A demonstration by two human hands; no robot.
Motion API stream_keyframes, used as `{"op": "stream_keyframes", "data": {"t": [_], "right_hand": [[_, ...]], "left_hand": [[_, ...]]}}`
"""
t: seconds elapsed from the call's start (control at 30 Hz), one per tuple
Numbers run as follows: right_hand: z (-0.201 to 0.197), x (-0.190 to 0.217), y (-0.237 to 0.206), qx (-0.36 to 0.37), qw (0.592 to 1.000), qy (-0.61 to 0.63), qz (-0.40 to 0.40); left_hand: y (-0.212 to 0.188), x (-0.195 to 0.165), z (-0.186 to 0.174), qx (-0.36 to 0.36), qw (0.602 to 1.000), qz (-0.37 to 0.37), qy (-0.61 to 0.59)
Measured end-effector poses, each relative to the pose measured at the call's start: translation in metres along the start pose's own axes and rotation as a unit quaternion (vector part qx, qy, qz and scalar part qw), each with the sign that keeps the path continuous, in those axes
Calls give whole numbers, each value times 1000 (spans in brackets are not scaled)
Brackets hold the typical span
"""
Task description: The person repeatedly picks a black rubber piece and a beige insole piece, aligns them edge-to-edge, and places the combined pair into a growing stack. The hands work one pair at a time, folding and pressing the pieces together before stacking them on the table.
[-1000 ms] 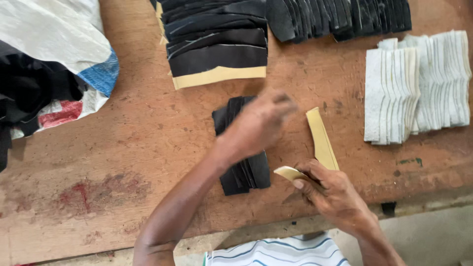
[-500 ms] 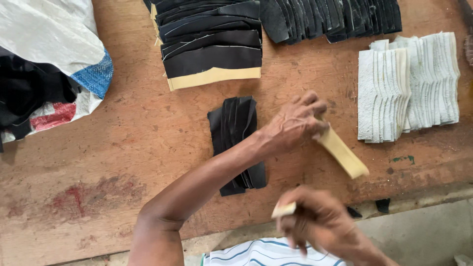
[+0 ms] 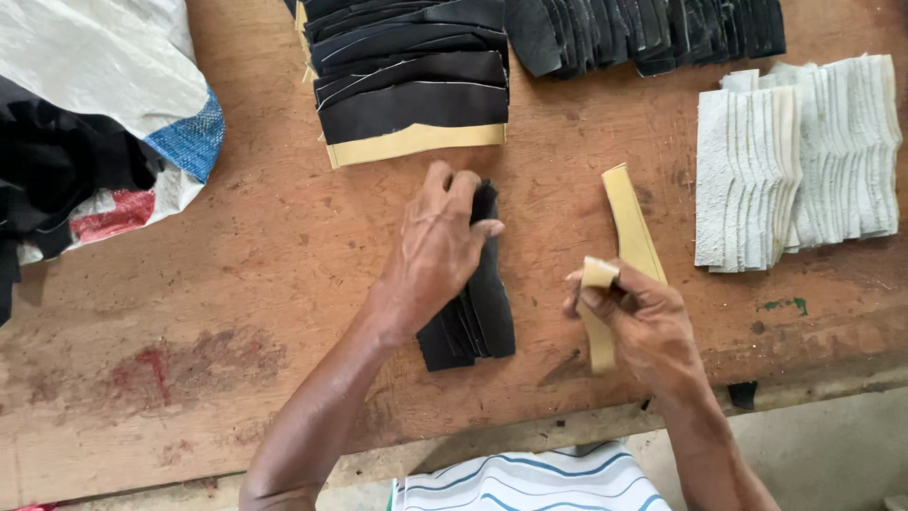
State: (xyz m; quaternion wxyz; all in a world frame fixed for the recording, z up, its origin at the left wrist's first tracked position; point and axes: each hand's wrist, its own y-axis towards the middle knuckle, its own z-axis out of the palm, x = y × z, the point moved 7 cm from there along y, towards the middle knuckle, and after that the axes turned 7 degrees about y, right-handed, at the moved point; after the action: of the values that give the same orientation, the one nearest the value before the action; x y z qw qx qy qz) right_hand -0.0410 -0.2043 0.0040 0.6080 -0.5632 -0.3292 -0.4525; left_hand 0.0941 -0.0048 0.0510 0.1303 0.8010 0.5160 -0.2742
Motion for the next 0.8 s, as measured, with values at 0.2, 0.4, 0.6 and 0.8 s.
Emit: {"op": "stream_keyframes", "data": {"t": [0.2, 0.4, 0.6, 0.8], "right_hand": [[31, 28, 36, 15, 982, -147, -115], [62, 42, 40, 101, 917, -280, -266], [43, 77, 12, 340, 895, 274, -86], [15, 81, 16, 190, 972, -24, -135]], "left_hand": [[-12, -11, 6, -6, 999, 31, 16], [-34, -9, 5, 47, 994, 58, -83], [-40, 2, -1, 108, 981, 33, -157], [-37, -16, -3, 101, 986, 53, -118]]}}
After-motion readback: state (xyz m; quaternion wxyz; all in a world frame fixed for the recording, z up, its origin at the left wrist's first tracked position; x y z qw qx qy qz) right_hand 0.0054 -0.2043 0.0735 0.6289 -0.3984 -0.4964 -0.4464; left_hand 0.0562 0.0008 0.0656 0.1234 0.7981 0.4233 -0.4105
